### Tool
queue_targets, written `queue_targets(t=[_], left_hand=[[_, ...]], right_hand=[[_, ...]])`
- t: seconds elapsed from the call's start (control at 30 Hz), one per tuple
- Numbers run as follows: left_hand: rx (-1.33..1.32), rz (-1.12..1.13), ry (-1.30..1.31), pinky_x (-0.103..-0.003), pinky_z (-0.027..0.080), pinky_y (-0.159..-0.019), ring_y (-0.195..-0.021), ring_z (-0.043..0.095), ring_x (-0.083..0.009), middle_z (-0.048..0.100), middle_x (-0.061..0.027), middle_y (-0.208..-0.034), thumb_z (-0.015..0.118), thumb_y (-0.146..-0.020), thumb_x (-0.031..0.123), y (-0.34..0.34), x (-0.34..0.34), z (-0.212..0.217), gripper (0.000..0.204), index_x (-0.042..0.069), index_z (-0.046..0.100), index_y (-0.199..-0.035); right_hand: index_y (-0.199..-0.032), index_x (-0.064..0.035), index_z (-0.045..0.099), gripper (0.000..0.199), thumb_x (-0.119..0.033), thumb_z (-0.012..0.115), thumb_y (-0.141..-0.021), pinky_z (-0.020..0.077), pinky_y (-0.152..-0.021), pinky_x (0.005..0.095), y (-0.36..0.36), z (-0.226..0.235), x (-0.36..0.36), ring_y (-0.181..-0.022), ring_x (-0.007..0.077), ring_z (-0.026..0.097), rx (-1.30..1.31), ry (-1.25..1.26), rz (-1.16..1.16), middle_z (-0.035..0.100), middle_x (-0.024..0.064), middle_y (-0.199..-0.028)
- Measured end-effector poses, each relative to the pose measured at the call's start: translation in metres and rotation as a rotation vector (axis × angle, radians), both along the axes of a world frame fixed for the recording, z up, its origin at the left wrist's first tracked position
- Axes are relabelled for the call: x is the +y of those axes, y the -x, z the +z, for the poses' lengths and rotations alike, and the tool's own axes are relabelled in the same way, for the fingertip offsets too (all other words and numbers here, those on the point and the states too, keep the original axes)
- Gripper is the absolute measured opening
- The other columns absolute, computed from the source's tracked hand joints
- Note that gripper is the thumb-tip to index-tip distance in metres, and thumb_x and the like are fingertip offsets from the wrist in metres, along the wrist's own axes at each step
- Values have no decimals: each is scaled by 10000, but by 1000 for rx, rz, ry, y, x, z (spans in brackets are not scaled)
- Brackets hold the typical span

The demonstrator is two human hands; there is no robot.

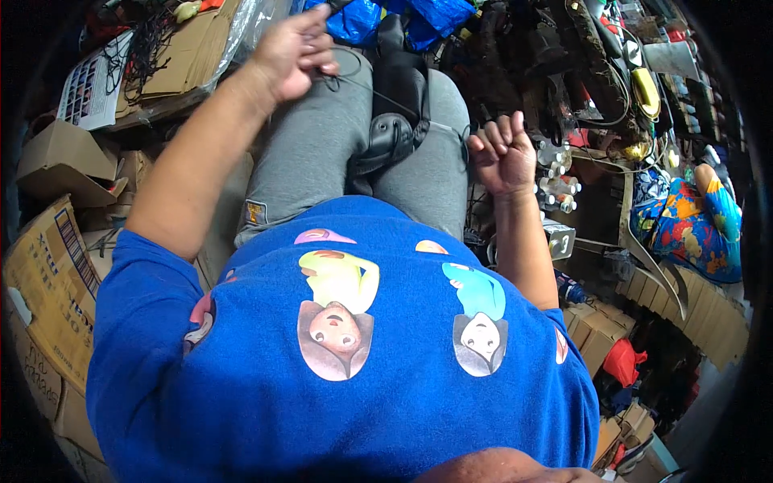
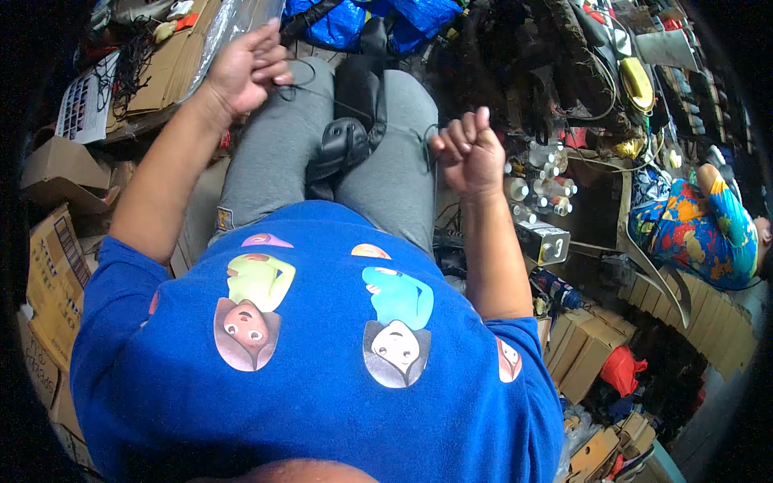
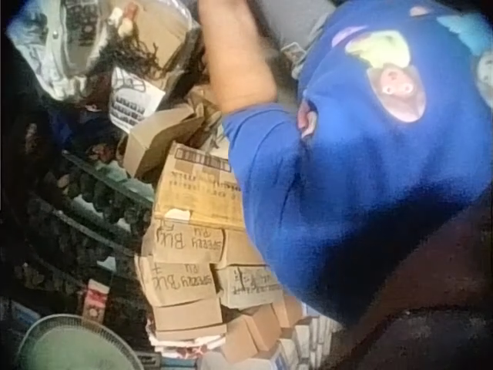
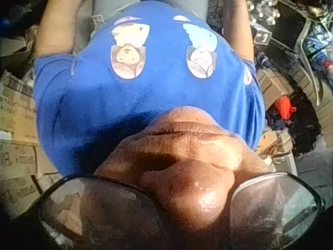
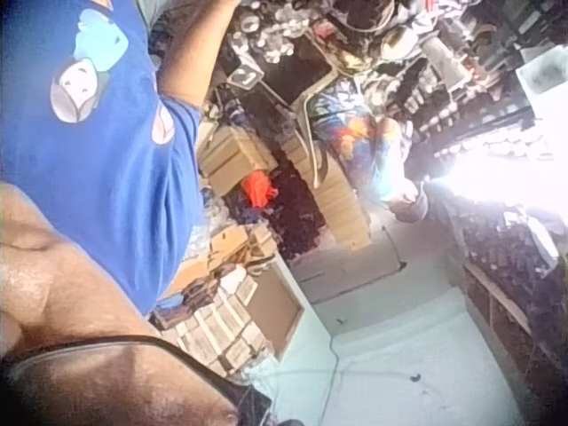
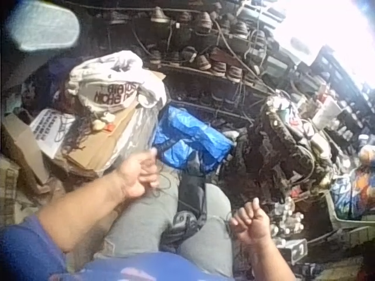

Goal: The person threads a black cord through the eyelets of a black shoe and adjusts it.

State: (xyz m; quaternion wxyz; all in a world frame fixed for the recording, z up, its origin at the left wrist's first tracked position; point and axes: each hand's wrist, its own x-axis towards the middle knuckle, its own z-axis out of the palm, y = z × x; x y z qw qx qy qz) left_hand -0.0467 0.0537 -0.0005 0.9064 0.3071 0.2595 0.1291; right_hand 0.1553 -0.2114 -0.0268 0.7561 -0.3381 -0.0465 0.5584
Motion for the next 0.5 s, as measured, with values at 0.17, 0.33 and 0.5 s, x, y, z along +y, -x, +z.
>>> queue_targets(t=[0.17, 0.33, 0.5], left_hand=[[-81, -37, -23, -322, 436, -664, -511, 402, -131, 339, 11, -532, 480, -964, 327, 13, 14, -22, 428, 147, 368, -593], [333, -123, -658, -334, 497, -811, -831, 625, -205, 647, -153, -978, 450, -980, 341, 63, 59, -9, 375, 27, 599, -842], [268, 23, -1873, -333, 503, -797, -870, 630, -230, 581, -136, -1066, 656, -829, 268, 53, -31, 20, 278, 80, 634, -1033]], right_hand=[[-646, -107, 446, 435, -405, 447, -962, 427, -699, 341, -1, -12, -14, -522, 141, 401, 6, -46, -20, 413, 8, -553], [-1168, -83, 564, 378, -288, 646, -862, 450, -901, 381, -45, -22, -79, -1024, 258, 580, -769, 602, 266, 598, 161, -1126], [-1351, -135, 467, 618, -167, 721, -788, 451, -818, 261, -36, 17, -45, -951, 128, 520, -1063, 568, 189, 510, 49, -1050]])
